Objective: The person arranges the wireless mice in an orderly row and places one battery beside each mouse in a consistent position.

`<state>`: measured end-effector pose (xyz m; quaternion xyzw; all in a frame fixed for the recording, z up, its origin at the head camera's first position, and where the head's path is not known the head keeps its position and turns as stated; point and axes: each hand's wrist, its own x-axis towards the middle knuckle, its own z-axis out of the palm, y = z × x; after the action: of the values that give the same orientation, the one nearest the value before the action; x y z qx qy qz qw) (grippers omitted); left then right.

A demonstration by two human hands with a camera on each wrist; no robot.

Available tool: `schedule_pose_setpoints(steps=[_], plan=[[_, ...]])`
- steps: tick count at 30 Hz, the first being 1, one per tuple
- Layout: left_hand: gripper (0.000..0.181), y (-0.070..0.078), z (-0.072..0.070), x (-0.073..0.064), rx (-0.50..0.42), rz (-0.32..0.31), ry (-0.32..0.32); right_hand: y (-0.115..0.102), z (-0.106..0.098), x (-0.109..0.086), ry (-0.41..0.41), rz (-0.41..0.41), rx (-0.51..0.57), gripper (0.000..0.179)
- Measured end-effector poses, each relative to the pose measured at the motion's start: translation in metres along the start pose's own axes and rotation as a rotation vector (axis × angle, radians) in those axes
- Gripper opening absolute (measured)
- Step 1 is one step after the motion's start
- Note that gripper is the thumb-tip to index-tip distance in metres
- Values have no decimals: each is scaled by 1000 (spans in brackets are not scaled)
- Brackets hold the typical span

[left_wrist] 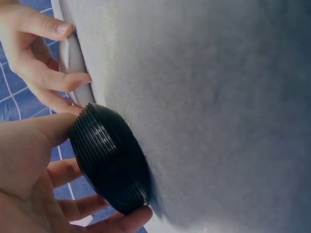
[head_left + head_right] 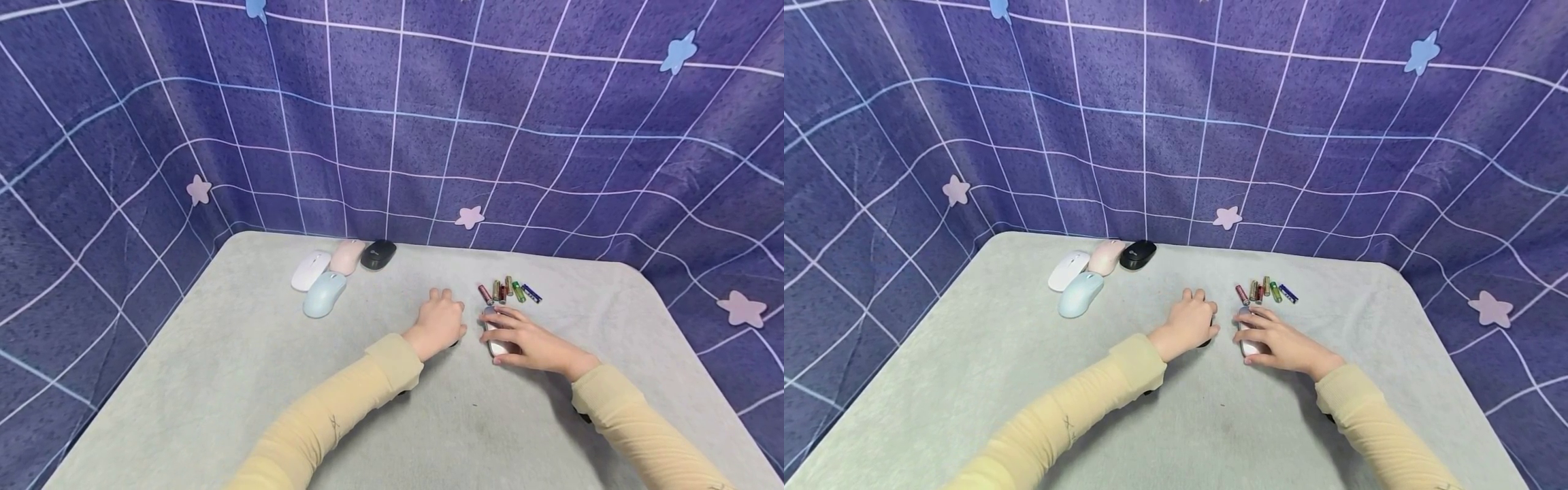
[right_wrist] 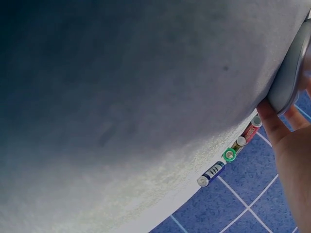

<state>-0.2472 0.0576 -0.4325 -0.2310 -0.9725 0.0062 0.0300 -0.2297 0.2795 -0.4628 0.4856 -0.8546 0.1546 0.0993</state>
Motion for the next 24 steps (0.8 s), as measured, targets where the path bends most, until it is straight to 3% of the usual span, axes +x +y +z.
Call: schedule_pose_setpoints(steps=[12, 24], plan=[[35, 3, 3, 1, 45, 8, -48, 0, 1, 0, -16, 25, -1, 40], [41, -3, -7, -4, 8, 28, -122, 0, 1, 0, -4, 14, -3, 40]])
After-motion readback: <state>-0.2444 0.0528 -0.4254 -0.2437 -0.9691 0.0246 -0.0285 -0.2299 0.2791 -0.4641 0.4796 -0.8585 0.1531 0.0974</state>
